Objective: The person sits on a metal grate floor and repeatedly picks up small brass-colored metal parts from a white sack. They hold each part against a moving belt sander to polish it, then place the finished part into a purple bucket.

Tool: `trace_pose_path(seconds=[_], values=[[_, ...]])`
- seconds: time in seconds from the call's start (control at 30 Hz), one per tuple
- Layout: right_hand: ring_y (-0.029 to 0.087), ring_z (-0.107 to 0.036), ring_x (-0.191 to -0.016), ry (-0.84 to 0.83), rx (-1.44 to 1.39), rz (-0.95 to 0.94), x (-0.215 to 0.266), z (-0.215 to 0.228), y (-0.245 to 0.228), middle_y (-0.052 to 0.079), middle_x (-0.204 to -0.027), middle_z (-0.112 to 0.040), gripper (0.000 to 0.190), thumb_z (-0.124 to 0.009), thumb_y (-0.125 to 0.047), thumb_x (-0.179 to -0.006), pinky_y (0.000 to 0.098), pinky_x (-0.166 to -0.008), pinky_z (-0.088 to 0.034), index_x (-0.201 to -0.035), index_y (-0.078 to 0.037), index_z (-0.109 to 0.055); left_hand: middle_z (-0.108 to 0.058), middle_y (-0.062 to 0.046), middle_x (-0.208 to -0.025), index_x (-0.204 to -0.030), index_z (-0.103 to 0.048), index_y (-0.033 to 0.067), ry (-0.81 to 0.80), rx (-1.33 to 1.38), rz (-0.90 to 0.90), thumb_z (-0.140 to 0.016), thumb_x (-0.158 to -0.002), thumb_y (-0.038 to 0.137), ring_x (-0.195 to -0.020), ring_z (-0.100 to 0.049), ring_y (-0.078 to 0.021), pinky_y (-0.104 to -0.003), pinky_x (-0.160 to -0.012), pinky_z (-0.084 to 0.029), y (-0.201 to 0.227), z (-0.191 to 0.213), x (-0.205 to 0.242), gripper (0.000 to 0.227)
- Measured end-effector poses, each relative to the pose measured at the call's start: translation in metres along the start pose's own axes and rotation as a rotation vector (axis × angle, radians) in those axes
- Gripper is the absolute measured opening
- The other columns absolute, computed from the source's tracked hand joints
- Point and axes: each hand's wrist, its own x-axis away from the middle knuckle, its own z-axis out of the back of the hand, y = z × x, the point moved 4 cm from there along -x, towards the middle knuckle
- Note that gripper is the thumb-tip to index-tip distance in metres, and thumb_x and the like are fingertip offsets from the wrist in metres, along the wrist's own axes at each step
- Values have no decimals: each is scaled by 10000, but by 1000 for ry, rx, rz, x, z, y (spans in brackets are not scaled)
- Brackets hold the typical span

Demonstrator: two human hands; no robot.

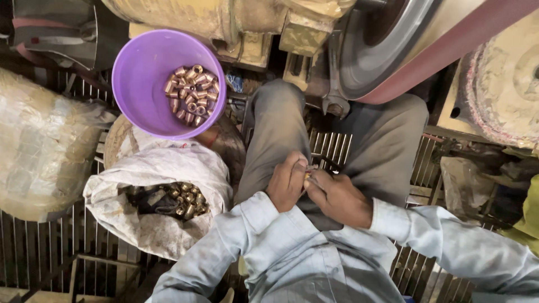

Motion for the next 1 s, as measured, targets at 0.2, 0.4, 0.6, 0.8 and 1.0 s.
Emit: trace_pose_path(seconds=[0.2,0.4,0.6,0.8,1.0], values=[[456,-685,-814,-46,-55,-33,-20,11,-5,236,-855,-688,174,-577,-174,-997,476,-627,-536,-1022,-2,-591,-641,-185,-980,-1085,-562,17,14,5,-58,-378,-1096,214,-844,-646,-333,-405,-789,-520,0,3,-8,270],[391,-604,-690,-2,-58,-36,-3,38,11,216,-778,-617,211,-563,-215,-1037,437,-591,-482,-996,-12,-603,-644,-86,-978,-1153,-569,29,38,212,54,-282,-1124,293,-860,-625,-200,-349,-787,-508,5,-2,-7,391],[98,-334,-580,-69,-761,-282,42,39,30,-22,-712,-393,220,-458,-189,-1092,277,-498,-330,-1033,-11,-572,-640,-125,-938,-1319,-535,23,41,183,266,-346,-1103,295,-737,-520,-232,-363,-667,-443,25,4,11,395],[71,-301,-515,-192,-1086,-352,62,40,34,-44,-683,-316,179,-472,-140,-1041,259,-456,-259,-1020,1,-581,-741,-158,-1074,-1354,-475,-2,-31,-55,37,-446,-1070,288,-960,-736,-273,-354,-865,-550,64,9,19,407],[66,-309,-543,-199,-1064,-376,69,45,33,-50,-685,-331,157,-499,-122,-1015,261,-482,-257,-1049,2,-589,-721,-143,-1040,-1397,-493,-4,-279,-60,15,-559,-1050,253,-927,-713,-265,-353,-905,-547,96,1,21,437]])
